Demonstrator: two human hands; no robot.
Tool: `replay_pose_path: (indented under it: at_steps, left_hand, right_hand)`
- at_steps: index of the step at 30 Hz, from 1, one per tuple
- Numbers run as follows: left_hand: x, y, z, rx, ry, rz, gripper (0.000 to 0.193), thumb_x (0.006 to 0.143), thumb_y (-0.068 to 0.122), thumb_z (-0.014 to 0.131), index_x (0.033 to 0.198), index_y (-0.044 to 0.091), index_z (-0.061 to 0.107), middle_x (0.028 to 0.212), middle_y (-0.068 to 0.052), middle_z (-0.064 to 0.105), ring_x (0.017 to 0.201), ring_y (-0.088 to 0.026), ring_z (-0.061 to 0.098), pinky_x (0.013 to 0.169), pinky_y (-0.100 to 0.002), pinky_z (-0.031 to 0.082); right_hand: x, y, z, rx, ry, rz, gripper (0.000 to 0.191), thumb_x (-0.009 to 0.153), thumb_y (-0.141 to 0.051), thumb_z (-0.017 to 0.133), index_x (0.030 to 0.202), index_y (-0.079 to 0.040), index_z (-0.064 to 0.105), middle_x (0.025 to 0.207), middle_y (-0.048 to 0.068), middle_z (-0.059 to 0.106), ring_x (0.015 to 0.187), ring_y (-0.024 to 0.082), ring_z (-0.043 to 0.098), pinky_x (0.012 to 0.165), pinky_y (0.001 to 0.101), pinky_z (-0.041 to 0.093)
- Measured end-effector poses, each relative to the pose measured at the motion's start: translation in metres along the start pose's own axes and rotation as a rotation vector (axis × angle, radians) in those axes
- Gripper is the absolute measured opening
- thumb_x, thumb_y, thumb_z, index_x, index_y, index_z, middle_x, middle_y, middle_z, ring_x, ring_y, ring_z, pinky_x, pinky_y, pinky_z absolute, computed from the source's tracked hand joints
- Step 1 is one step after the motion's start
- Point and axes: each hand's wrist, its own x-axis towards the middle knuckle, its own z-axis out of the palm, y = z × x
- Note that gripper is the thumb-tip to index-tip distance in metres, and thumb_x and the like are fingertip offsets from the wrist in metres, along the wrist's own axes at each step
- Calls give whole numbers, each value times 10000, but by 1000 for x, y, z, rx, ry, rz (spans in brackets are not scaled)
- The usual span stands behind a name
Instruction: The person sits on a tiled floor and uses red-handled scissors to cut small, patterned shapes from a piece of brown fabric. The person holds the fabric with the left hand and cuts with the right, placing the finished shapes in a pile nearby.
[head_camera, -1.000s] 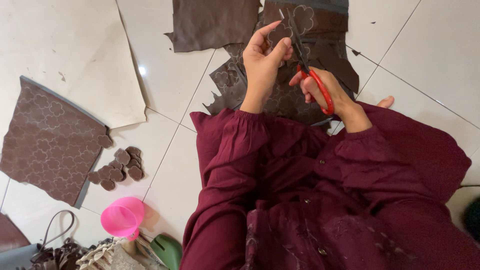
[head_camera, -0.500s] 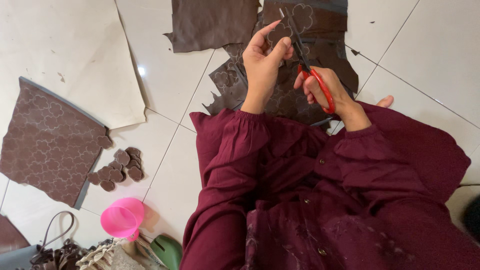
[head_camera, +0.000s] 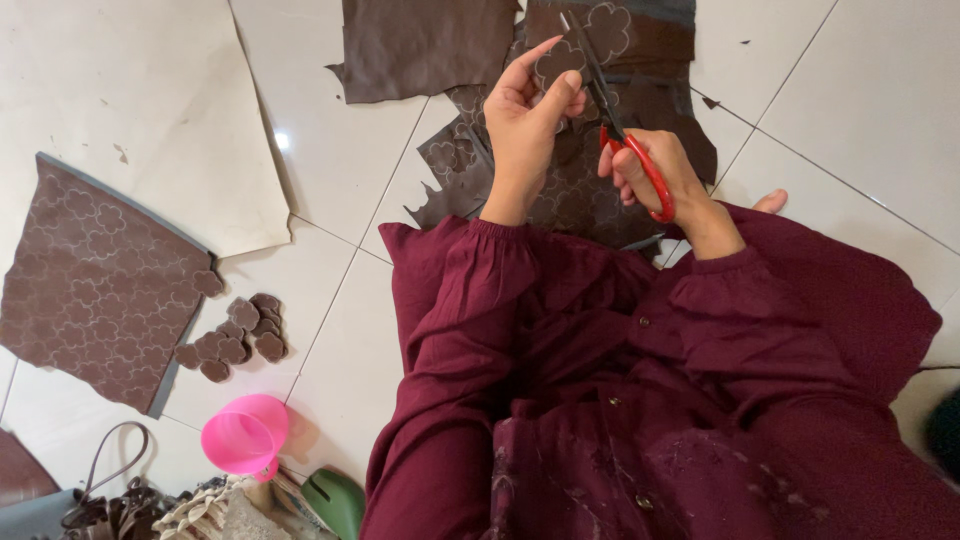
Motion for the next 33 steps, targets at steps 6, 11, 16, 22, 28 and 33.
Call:
replay_pose_path:
  at_steps: [6,11,16,22,28,33]
  left_hand:
    - [0,2,-1,-7,-21,4,423,955,36,739,1351,-48,616,956,-69,721,806,-112,693,734,-252,581]
    - [0,3,-1,-21,-25,3,408,959,31,740,1343,-51,627,944,-68,716,800,-110,682,730,-255,574]
    - [1,3,-2,-17,-22,-4,395,952,33,737,1324,-47,633,960,-63,721,797,-110,685,728,-257,581]
    - [3,1,-5,-18,-25,-18,374,947,33,747,1300,-46,650,971,-71,730,787,-114,686,720,-257,581]
    - [5,1,-7,0,-14,-40,333,940,24,744,1257,-52,674,951,-68,730,763,-114,683,703,-255,576]
    - [6,4,-9,-20,-8,-74,269,928,19,734,1183,-53,684,955,-64,742,759,-113,691,702,-258,583]
  right_hand:
    - [-1,1,-4,21,-11,3,964,737,-979,416,809,-42,636,630,14,558,523,104,591,479,248,507]
    - [-2,1,-8,22,-18,7,959,744,-976,418,799,-43,637,632,15,560,526,101,591,475,243,502]
    - [-3,1,-9,36,-20,0,947,757,-966,427,794,-44,636,632,11,560,523,95,589,475,234,500]
    - [-3,3,-13,51,-32,34,931,763,-952,452,792,-39,633,623,15,554,511,97,579,461,237,489]
    - [-1,7,-15,55,-48,36,888,795,-908,463,785,-38,639,607,11,556,491,96,578,442,237,485]
    - [-3,8,-18,61,-68,35,866,843,-879,469,782,-30,633,601,17,553,484,95,560,444,234,474]
